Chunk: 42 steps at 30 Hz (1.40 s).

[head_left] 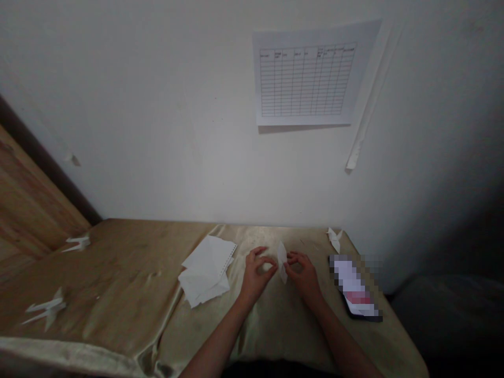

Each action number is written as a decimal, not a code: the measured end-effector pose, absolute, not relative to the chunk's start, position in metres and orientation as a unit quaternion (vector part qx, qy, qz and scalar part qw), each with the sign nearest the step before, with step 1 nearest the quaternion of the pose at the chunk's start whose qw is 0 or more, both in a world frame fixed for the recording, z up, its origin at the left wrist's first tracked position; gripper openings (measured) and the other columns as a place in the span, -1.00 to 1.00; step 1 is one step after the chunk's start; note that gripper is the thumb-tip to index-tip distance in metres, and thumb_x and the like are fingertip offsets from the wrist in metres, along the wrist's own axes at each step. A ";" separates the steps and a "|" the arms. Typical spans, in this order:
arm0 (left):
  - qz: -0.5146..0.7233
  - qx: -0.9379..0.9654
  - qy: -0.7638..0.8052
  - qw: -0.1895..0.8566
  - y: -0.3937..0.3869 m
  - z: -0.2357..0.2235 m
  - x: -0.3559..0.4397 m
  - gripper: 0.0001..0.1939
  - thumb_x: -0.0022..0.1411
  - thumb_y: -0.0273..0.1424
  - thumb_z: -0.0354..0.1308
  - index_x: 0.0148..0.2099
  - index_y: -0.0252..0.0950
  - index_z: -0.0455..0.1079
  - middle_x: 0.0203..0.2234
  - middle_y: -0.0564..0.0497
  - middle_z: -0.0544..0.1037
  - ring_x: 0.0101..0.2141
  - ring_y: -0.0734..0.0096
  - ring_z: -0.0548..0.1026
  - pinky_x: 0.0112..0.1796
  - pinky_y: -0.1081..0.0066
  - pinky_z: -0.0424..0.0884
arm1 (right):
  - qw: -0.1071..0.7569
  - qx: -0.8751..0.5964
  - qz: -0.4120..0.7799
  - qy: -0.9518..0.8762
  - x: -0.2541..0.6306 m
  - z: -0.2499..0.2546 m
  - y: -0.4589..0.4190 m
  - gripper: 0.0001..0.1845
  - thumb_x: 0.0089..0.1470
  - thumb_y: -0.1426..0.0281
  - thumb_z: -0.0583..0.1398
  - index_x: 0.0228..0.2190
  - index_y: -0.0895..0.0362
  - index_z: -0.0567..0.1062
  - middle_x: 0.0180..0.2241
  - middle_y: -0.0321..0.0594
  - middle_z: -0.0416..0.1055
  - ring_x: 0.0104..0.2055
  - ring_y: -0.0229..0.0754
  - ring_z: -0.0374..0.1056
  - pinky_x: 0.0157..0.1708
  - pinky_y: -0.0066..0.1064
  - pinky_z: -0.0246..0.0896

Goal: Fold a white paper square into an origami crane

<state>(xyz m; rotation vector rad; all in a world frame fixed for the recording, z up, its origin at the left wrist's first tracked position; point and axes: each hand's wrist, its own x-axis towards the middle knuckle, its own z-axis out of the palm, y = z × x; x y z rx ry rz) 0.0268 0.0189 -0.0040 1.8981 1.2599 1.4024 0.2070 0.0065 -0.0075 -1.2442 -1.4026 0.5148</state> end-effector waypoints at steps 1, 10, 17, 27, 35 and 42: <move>0.505 0.696 0.457 0.226 0.019 -0.004 0.027 -0.95 0.11 -0.38 0.39 -0.31 -0.13 0.61 0.06 -0.06 0.44 0.11 0.11 0.37 0.17 0.04 0.27 | 0.562 -0.529 0.221 -0.596 0.207 -0.008 0.007 -0.88 -0.01 0.27 0.28 -0.50 0.04 0.54 -0.15 -0.12 0.56 0.02 0.01 0.39 0.11 -0.08 0.20; 0.489 0.716 0.468 0.173 0.021 -0.011 0.029 -0.92 0.12 -0.36 0.39 -0.28 -0.08 0.64 0.04 -0.05 0.48 0.07 0.10 0.40 0.11 0.01 0.34 | 0.546 -0.520 0.241 -0.611 0.206 -0.012 0.008 -0.84 0.02 0.20 0.30 -0.43 0.01 0.61 -0.18 -0.13 0.57 0.05 0.03 0.37 0.14 -0.05 0.19; 0.480 0.722 0.479 0.139 0.018 -0.006 0.030 -0.90 0.12 -0.35 0.40 -0.26 -0.05 0.64 0.04 -0.03 0.48 0.07 0.09 0.40 0.10 -0.02 0.35 | 0.546 -0.512 0.270 -0.606 0.207 -0.014 0.008 -0.81 0.03 0.17 0.30 -0.39 -0.01 0.66 -0.16 -0.12 0.56 0.08 0.04 0.36 0.15 -0.05 0.20; 0.485 0.727 0.472 0.115 0.015 -0.004 0.031 -0.91 0.11 -0.34 0.41 -0.28 -0.09 0.62 0.04 -0.04 0.48 0.08 0.09 0.39 0.10 -0.01 0.35 | 0.541 -0.506 0.273 -0.614 0.205 -0.015 0.008 -0.81 0.05 0.16 0.29 -0.39 -0.04 0.67 -0.19 -0.14 0.59 0.09 0.03 0.37 0.16 -0.02 0.20; 0.474 0.736 0.468 0.120 0.013 -0.003 0.032 -0.88 0.10 -0.34 0.41 -0.25 -0.09 0.61 0.05 -0.04 0.47 0.08 0.09 0.38 0.10 -0.01 0.35 | 0.534 -0.507 0.277 -0.617 0.206 -0.015 0.010 -0.78 0.04 0.13 0.29 -0.42 -0.04 0.67 -0.21 -0.13 0.60 0.10 0.06 0.36 0.17 0.02 0.17; 0.479 0.740 0.455 0.131 0.014 -0.004 0.032 -0.89 0.10 -0.36 0.42 -0.27 -0.09 0.61 0.07 -0.04 0.46 0.09 0.08 0.38 0.10 -0.01 0.34 | 0.539 -0.499 0.271 -0.622 0.207 -0.018 0.011 -0.80 0.02 0.15 0.30 -0.44 -0.02 0.66 -0.24 -0.14 0.60 0.10 0.07 0.36 0.15 -0.01 0.18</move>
